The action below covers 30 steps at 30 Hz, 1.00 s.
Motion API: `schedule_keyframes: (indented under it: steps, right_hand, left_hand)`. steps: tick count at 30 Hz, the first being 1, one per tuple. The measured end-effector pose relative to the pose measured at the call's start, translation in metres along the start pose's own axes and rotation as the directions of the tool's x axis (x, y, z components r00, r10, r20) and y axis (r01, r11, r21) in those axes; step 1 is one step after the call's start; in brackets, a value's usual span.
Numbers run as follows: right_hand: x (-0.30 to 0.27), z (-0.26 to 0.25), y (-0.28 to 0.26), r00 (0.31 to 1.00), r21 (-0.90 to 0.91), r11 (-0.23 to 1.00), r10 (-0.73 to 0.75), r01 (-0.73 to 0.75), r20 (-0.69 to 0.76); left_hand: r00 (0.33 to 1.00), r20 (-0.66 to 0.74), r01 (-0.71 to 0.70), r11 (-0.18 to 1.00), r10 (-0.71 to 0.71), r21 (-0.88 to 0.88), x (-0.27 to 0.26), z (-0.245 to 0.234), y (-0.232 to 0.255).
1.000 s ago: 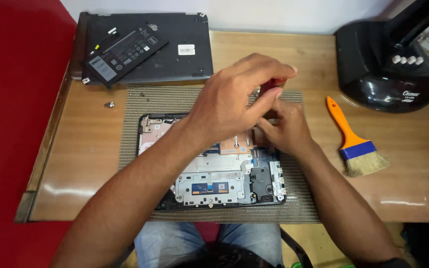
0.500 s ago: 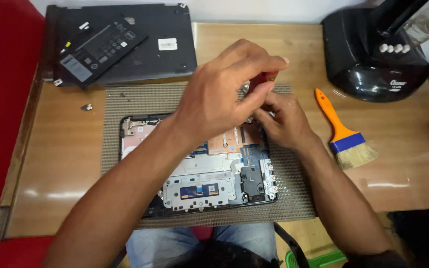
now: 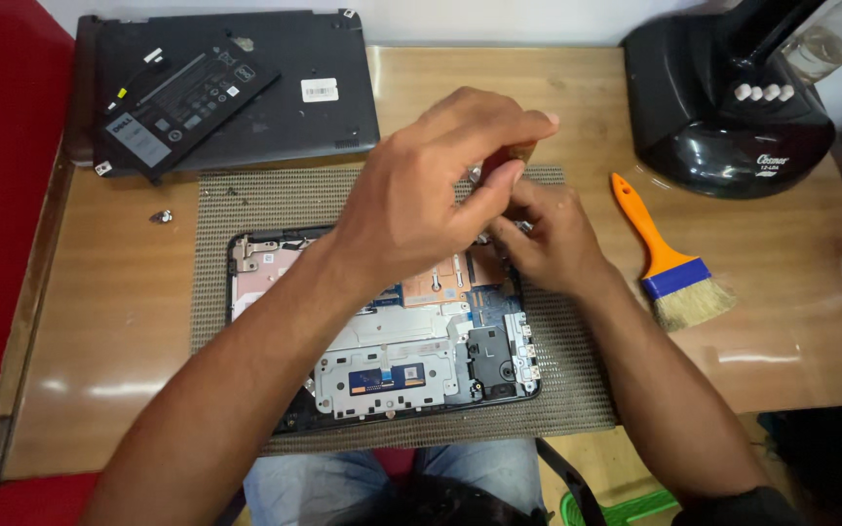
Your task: The person uses a screwdriver to remove screws from a disassembled laptop motherboard. They then use their hands to disconnect ribbon cables and remove a metal bracket from the laptop chassis.
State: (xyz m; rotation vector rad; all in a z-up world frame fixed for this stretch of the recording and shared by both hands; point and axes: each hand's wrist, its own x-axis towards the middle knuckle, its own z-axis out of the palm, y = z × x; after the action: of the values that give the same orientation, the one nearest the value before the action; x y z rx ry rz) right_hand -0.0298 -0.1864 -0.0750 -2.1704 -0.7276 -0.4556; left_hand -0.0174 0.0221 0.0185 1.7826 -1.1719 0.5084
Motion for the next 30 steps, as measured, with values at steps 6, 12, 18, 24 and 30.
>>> schedule_keyframes:
  steps: [6, 12, 18, 24, 30]
  right_hand:
    - [-0.008, -0.007, 0.007, 0.951, 0.380, 0.895, 0.292, -0.235, -0.099]
    - [0.001, -0.021, 0.023, 0.901, 0.423, 0.894, 0.298, -0.147, -0.315]
    - [-0.007, -0.011, 0.042, 0.834, 0.362, 0.894, 0.400, -0.264, -0.380]
    - [-0.014, -0.007, 0.045, 0.859, 0.437, 0.862, 0.411, -0.257, -0.306]
    - [-0.014, 0.000, 0.024, 0.830, 0.283, 0.885, 0.451, -0.369, -0.329]
  left_hand:
    - [0.996, 0.079, 0.034, 0.997, -0.040, 0.069, -0.022, -0.004, -0.015]
    - [0.975, 0.039, 0.201, 0.944, -0.219, 0.260, -0.021, -0.047, -0.034]
    - [0.966, -0.115, 0.255, 0.912, -0.230, 0.322, -0.043, -0.085, -0.064]
    - [0.830, -0.095, 0.531, 0.727, -0.549, 0.436, -0.078, -0.137, -0.081]
    - [0.527, -0.142, 0.676, 0.311, -0.838, 0.668, -0.120, -0.144, -0.099]
